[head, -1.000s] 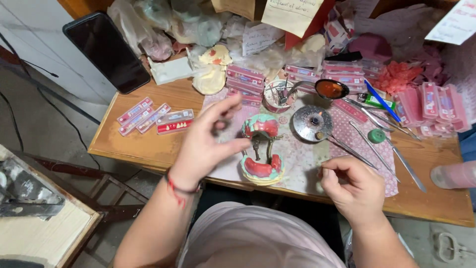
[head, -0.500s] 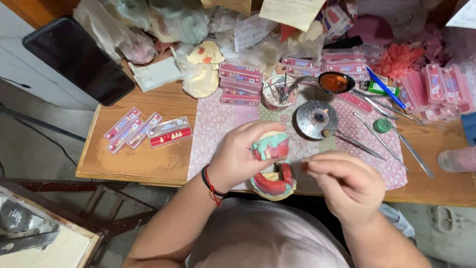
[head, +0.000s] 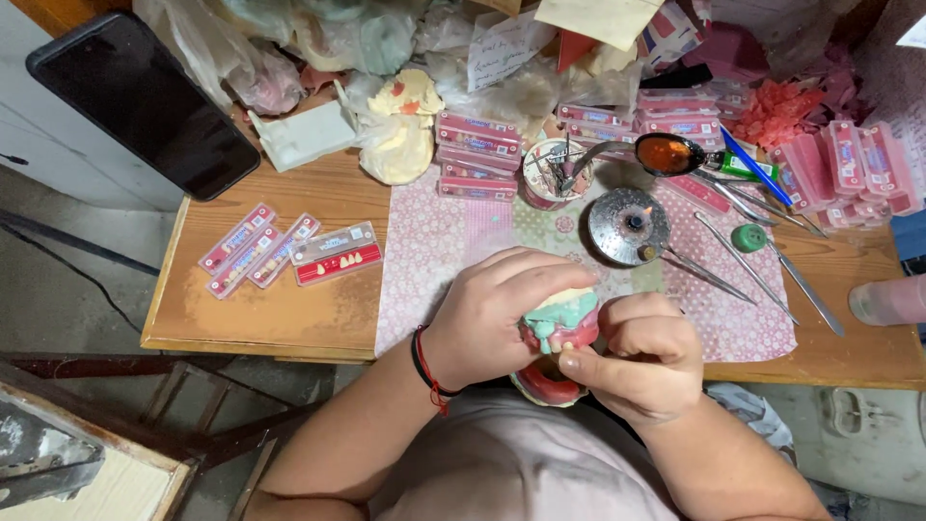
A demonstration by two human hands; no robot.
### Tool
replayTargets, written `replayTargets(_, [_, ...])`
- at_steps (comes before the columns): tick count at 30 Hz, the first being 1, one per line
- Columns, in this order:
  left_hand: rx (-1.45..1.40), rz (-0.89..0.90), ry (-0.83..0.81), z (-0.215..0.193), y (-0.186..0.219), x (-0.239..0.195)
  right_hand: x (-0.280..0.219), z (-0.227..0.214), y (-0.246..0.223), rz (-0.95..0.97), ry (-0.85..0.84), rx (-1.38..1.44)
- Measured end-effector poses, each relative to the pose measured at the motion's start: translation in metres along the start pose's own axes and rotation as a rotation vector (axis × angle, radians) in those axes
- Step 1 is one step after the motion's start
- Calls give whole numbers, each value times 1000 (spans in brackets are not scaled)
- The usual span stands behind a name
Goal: The person assembles a dental prosthesis by inserting small artificial teeth into a mold and adjusting them with a metal tool. They repeatedly place teeth into the mold, use a tool to press and align them, and handle the mold with both hands throughout the process.
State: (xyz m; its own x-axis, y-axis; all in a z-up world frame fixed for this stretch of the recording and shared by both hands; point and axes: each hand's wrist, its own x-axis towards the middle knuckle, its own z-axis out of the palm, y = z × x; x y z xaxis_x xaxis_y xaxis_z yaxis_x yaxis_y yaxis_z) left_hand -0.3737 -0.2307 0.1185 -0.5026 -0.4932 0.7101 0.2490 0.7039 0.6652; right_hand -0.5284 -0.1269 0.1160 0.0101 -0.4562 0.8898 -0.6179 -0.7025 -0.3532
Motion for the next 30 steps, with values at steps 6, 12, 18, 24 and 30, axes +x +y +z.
replayTargets(6, [68, 72, 23, -1, 5, 2, -1, 1, 2, -14, -1, 67])
replayTargets(12, [70, 101, 3, 1, 4, 0, 4, -3, -4, 52, -40, 157])
replayTargets(18, [77, 117, -18, -1, 5, 2, 16, -9, -7, 115, -138, 191])
replayTargets(24, [136, 87, -195, -14, 12, 8, 21, -18, -13, 265, -261, 147])
replayTargets(30, [58, 18, -62, -5, 3, 3, 9, -12, 3, 162, -32, 286])
